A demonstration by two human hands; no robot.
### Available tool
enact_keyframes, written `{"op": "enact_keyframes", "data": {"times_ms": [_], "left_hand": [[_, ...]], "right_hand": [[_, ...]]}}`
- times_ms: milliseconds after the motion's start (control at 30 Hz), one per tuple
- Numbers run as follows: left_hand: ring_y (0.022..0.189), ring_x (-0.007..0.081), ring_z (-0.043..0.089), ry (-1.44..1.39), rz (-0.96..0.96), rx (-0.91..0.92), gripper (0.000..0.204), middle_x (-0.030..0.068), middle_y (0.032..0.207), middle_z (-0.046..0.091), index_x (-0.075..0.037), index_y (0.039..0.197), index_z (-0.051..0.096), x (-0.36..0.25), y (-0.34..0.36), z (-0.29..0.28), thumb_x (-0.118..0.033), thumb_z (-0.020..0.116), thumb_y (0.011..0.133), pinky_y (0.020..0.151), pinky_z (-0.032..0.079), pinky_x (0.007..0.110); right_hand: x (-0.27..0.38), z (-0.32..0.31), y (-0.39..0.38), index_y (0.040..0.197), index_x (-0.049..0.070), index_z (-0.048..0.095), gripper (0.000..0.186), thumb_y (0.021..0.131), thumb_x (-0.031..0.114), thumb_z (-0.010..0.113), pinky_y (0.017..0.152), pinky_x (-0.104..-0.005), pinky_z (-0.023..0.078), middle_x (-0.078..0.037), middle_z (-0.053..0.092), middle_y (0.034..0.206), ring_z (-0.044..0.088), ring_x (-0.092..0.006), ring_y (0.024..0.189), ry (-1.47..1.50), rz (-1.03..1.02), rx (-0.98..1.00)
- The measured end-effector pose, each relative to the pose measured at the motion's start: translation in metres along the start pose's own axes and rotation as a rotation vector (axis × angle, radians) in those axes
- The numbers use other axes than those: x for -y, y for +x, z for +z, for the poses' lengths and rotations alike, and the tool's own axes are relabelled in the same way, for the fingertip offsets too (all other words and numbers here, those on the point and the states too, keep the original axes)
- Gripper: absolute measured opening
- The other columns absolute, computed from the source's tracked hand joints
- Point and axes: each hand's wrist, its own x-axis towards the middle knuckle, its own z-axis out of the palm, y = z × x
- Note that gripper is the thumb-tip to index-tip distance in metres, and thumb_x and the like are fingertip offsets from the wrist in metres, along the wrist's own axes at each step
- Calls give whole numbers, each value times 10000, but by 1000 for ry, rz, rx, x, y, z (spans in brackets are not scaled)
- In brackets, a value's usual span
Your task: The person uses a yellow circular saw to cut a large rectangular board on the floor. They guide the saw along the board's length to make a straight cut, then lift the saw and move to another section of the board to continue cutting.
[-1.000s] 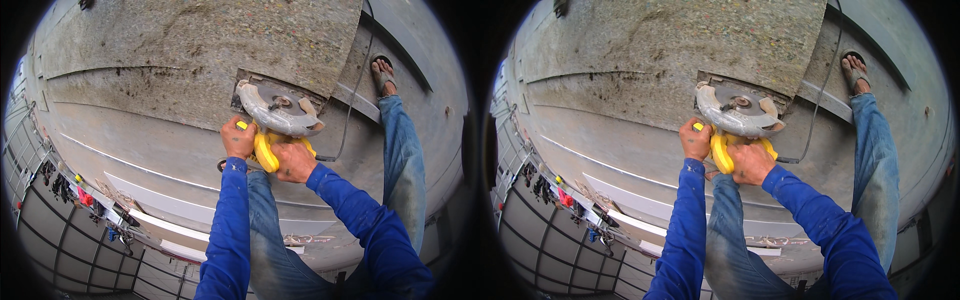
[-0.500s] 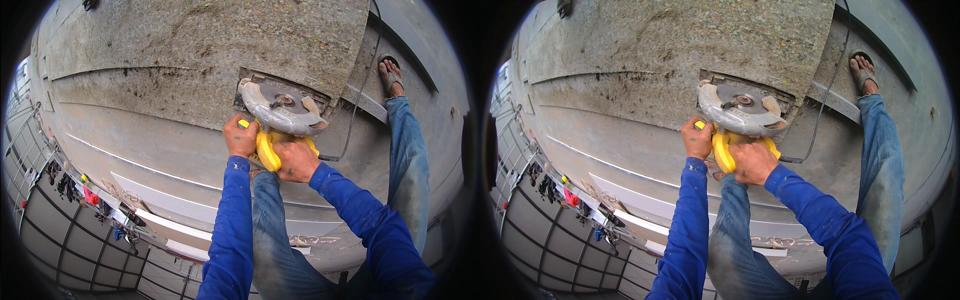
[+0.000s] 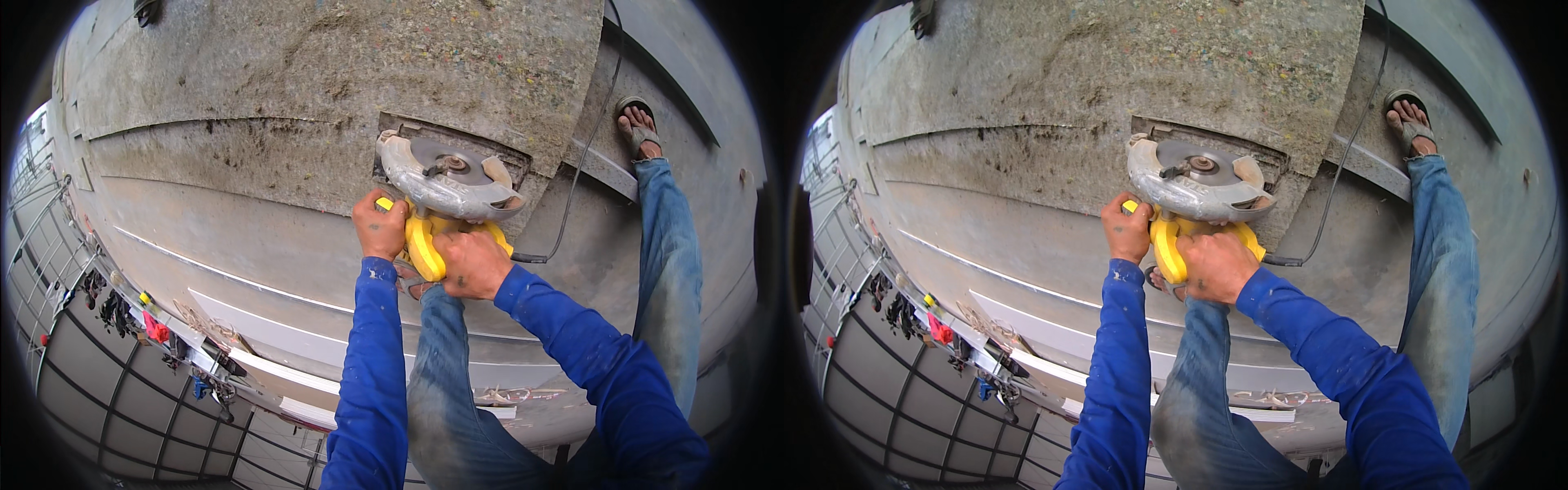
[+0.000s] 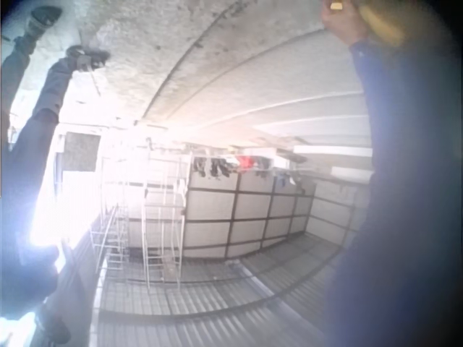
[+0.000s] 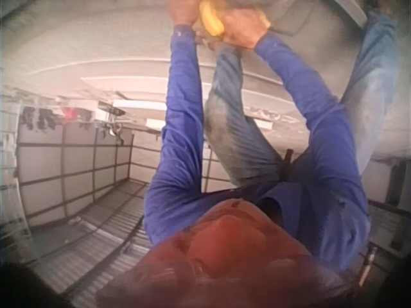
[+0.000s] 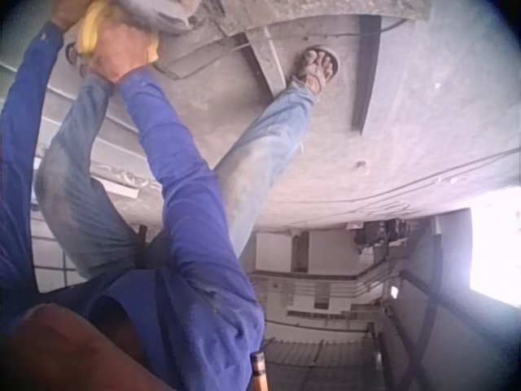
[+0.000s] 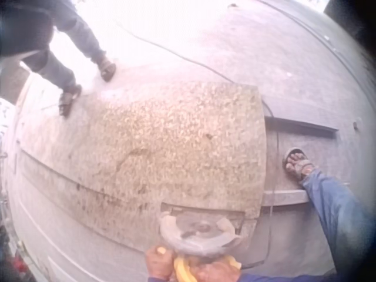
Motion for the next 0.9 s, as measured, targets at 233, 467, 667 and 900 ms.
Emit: {"op": "enact_keyframes", "data": {"times_ms": [233, 467, 667, 900], "left_hand": [[547, 225, 469, 34, 31, 11, 234, 181, 582, 534, 72, 692, 546, -3, 7, -10, -132, 651, 645, 572, 434, 394], [568, 142, 525, 23, 62, 40, 140, 94, 597, 589, 56, 676, 577, -5, 10, -21, -82, 594, 691, 561, 443, 309], [583, 134, 548, 14, 21, 46, 129, 73, 611, 606, 50, 689, 585, -4, 9, -30, -75, 579, 717, 561, 461, 297], [555, 149, 520, 16, 22, 21, 125, 100, 581, 578, 50, 681, 553, 2, 23, -36, -66, 600, 684, 549, 449, 317]], "right_hand": [[11, -5, 6, 836, 17, 615, 322, 681, 271, 738, 663, -454, 545, -181, 661, 751, 670, -365, 698, 47, 15, 0], [14, -6, 14, 842, 4, 611, 244, 686, 174, 689, 632, -457, 546, -185, 665, 764, 670, -361, 683, 46, -40, 18], [19, -2, 18, 852, -6, 603, 237, 667, 129, 664, 621, -458, 544, -190, 662, 755, 670, -361, 675, 49, -18, 60], [23, -2, 31, 860, -11, 601, 238, 668, 119, 653, 638, -449, 546, -189, 659, 746, 669, -358, 678, 44, -59, 30]]}}
